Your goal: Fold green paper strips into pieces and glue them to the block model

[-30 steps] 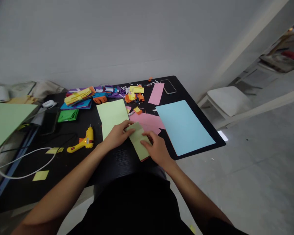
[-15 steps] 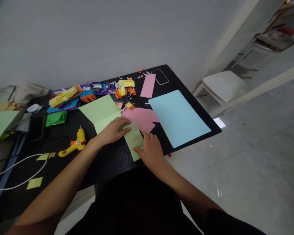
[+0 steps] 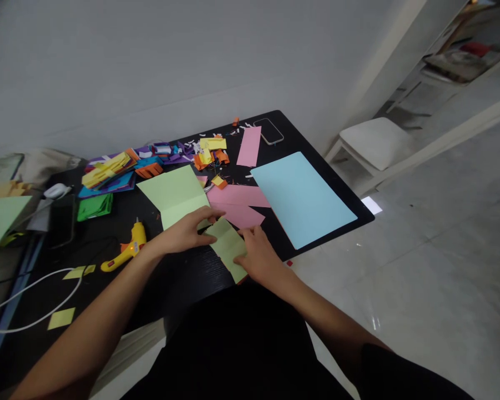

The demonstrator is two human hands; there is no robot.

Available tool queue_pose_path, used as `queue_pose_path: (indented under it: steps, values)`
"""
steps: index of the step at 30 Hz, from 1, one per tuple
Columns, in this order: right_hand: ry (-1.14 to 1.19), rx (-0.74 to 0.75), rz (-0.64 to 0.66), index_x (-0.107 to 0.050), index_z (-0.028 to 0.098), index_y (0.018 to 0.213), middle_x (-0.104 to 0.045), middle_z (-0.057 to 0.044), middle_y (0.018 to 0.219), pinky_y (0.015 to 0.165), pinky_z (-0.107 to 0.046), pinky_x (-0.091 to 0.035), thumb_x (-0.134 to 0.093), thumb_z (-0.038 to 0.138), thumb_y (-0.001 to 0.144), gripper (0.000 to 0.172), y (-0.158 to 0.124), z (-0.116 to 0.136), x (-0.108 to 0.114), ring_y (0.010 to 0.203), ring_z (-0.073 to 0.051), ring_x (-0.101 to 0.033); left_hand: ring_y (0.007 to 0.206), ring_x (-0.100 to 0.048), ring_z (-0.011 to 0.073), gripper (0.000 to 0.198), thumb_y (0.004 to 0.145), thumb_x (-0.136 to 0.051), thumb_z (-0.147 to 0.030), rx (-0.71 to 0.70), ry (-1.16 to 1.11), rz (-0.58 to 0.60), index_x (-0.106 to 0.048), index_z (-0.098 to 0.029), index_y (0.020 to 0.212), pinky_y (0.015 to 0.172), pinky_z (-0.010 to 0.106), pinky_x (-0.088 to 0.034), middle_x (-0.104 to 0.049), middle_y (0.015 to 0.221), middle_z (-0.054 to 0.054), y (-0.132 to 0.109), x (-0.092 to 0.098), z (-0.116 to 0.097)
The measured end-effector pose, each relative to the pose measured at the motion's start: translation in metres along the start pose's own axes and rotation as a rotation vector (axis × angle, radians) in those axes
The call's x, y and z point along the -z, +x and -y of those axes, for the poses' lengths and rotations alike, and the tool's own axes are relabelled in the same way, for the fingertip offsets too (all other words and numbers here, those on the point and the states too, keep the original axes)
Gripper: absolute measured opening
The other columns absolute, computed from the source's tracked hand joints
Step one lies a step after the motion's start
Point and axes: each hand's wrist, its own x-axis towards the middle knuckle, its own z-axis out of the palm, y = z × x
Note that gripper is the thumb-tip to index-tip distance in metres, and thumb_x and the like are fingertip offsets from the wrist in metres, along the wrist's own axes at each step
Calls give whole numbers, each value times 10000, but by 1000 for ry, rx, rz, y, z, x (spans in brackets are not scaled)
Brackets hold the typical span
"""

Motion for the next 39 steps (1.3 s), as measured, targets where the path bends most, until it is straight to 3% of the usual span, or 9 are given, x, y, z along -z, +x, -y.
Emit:
queue_pose_path:
  steps: [4,9,15,19,22,27,29,34,39]
  values:
    - [-61,10,34,-605,188,1235,-631,-124,1266,1089,-523,-475,-779,65,752,528,1,5,2,1262,-314,-588,1361,-555,300,656,833,-707,-181,-68,29,-14,-546,-266,1463,1178,508,-445,-580,1428,112,-4,-3,-8]
    - [-51,38,104,-569,171,1240,-637,-130,1245,1045,-464,-499,-707,-10,723,565,2,15,5,1208,-291,-620,1428,-539,324,779,784,-719,-107,-55,93,86,-516,-298,1511,1190,533,-442,-583,1535,93,-5,-7,-17]
    - [-38,182,123,-595,256,1262,-641,-80,1273,1068,-500,-517,-612,-35,725,611,4,19,8,1229,-290,-636,1268,-642,315,685,763,-737,-83,-23,104,76,-616,-288,1406,1077,477,-527,-676,1353,84,-18,-4,-24]
    - [-52,373,143,-605,288,1319,-618,-65,1311,1145,-490,-493,-523,-89,737,698,8,29,11,1308,-252,-590,1153,-664,268,482,844,-697,-96,-17,86,-35,-660,-292,1283,1005,417,-551,-664,1191,55,-51,-5,-30]
    - [-113,507,98,-622,261,1345,-589,-96,1396,1191,-519,-451,-599,-29,832,589,12,33,11,1367,-274,-541,1073,-668,241,309,914,-646,-122,16,71,-146,-671,-271,1183,950,389,-553,-652,1129,52,-82,-11,-29]
    - [-63,434,94,-690,244,1242,-732,-80,1226,1079,-505,-538,-765,190,904,350,17,25,5,1189,-278,-681,997,-663,217,138,973,-601,-174,79,44,-334,-641,-244,1085,874,346,-535,-660,1065,51,-117,-31,-20]
    - [33,392,100,-710,245,1179,-761,-60,1173,1036,-467,-564,-780,219,902,286,16,21,2,1119,-256,-721,1033,-673,222,143,960,-633,-195,109,-3,-385,-632,-239,1096,911,355,-532,-682,1097,54,-122,-40,-15]
    - [262,318,69,-697,246,1231,-779,-44,1208,1044,-429,-563,-805,219,865,383,16,16,-4,1132,-234,-742,1062,-713,225,327,879,-763,-250,222,-202,-520,-626,-236,1176,942,364,-553,-734,1166,51,-116,-57,-11]
    - [363,302,177,-753,240,1045,-813,-30,1091,969,-411,-582,-820,297,866,200,23,8,-4,1016,-228,-770,1001,-752,213,319,859,-810,-287,207,-327,-629,-657,-229,1132,919,348,-574,-781,1067,32,-110,-66,-5]
